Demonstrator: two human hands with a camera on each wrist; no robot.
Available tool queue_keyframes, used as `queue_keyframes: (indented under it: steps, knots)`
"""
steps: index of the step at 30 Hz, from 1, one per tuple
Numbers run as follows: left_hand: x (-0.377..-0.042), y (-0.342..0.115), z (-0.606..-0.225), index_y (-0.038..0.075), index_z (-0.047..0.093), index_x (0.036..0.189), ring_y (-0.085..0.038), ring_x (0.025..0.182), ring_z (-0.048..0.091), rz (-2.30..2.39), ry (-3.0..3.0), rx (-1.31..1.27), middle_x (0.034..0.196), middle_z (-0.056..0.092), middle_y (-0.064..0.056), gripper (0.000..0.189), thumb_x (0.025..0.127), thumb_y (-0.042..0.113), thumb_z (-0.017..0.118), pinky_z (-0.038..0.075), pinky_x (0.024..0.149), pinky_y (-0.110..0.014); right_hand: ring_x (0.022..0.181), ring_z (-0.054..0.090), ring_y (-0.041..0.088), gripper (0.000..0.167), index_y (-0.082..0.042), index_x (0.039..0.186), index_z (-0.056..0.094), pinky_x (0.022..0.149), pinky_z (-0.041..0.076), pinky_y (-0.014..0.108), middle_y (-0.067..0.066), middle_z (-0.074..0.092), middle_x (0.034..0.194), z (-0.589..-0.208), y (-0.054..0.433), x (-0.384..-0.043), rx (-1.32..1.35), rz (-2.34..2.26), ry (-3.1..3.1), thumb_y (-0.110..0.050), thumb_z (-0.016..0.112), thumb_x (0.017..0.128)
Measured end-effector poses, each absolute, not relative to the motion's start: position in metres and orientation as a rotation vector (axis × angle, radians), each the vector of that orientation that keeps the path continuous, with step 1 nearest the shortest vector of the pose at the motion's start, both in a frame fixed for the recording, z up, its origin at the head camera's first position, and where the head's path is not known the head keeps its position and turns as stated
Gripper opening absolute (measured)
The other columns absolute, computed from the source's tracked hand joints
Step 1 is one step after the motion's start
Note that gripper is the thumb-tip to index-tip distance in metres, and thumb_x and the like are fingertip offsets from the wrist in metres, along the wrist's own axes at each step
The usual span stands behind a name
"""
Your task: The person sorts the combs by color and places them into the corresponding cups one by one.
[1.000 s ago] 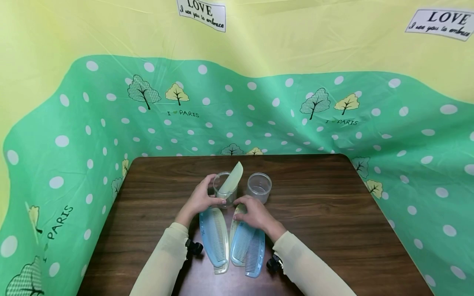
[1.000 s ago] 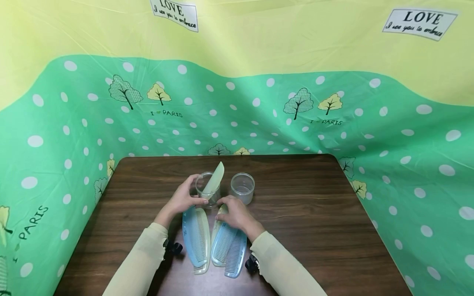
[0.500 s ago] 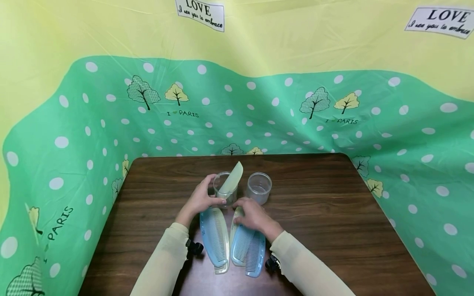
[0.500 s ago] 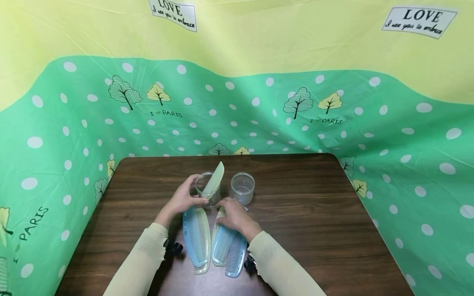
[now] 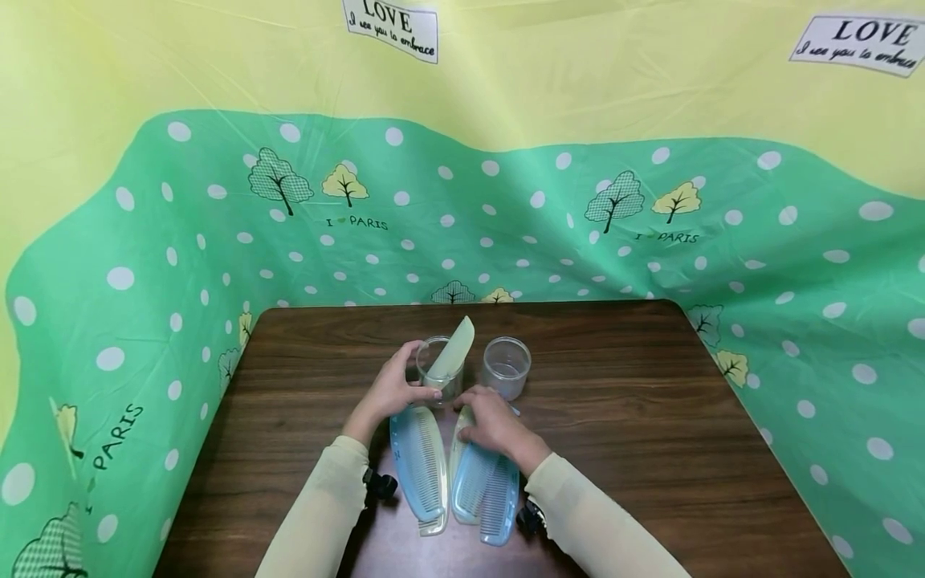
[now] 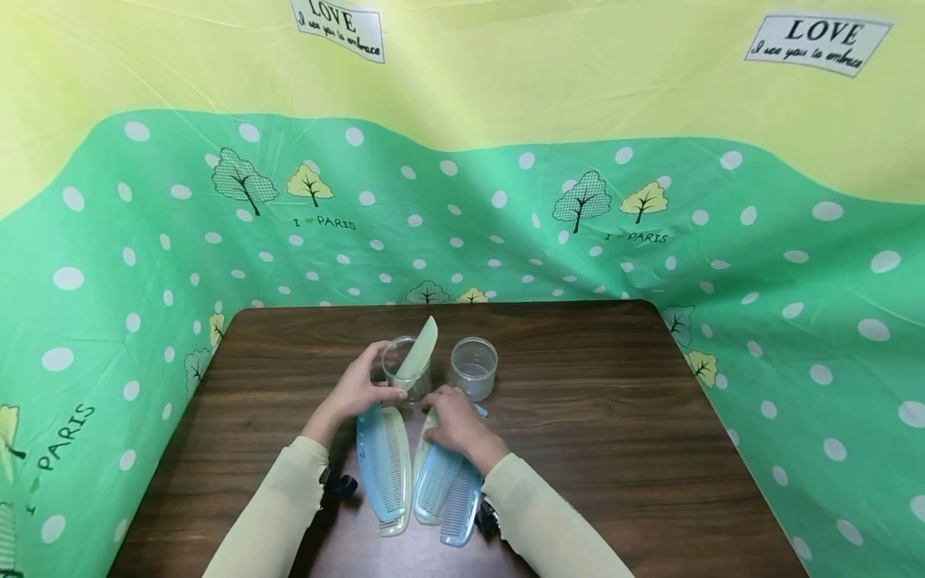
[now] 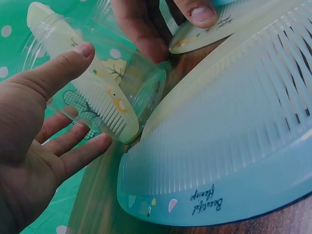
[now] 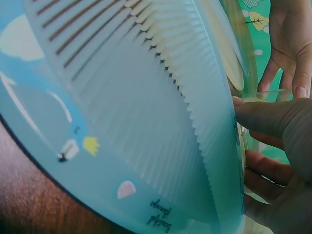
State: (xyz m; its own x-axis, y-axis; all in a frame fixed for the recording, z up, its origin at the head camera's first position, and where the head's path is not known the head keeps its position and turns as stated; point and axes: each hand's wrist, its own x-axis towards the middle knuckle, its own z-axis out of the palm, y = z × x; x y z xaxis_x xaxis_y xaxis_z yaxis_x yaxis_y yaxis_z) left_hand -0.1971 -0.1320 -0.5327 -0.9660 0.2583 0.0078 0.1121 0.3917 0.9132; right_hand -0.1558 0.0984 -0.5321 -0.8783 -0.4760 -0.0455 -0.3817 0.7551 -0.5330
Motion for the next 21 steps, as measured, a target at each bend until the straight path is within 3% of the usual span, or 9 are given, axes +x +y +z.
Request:
queue_keyframes:
  steps: [10,21]
  knots:
    - [-0.1955,-0.1316,-0.5308,0.021,0.043,0.15,-0.033,0.136,0.052,1.626,2.503,0.317,0.144,0.054,-0.008,0.09,0.076,0.018,0.093,0.06,0.096,-0.045,0.108,0.062,0.03,0.044,-0.007,0.115,0.076,0.094,0.053,0.048,0.01,0.068,0.112,-0.5319,0.0995,-0.1576,-0.702,-0.813,2.773,-0.01,0.09,0.074]
    - [-0.1962,-0.1311,-0.5307,0.018,0.043,0.151,-0.035,0.137,0.051,1.642,2.485,0.323,0.146,0.054,-0.013,0.091,0.076,0.017,0.093,0.059,0.098,-0.048,0.105,0.064,0.029,0.042,-0.007,0.115,0.076,0.093,0.054,0.047,0.011,0.069,0.111,-0.5327,0.0997,-0.1568,-0.659,-0.855,2.758,-0.007,0.089,0.075]
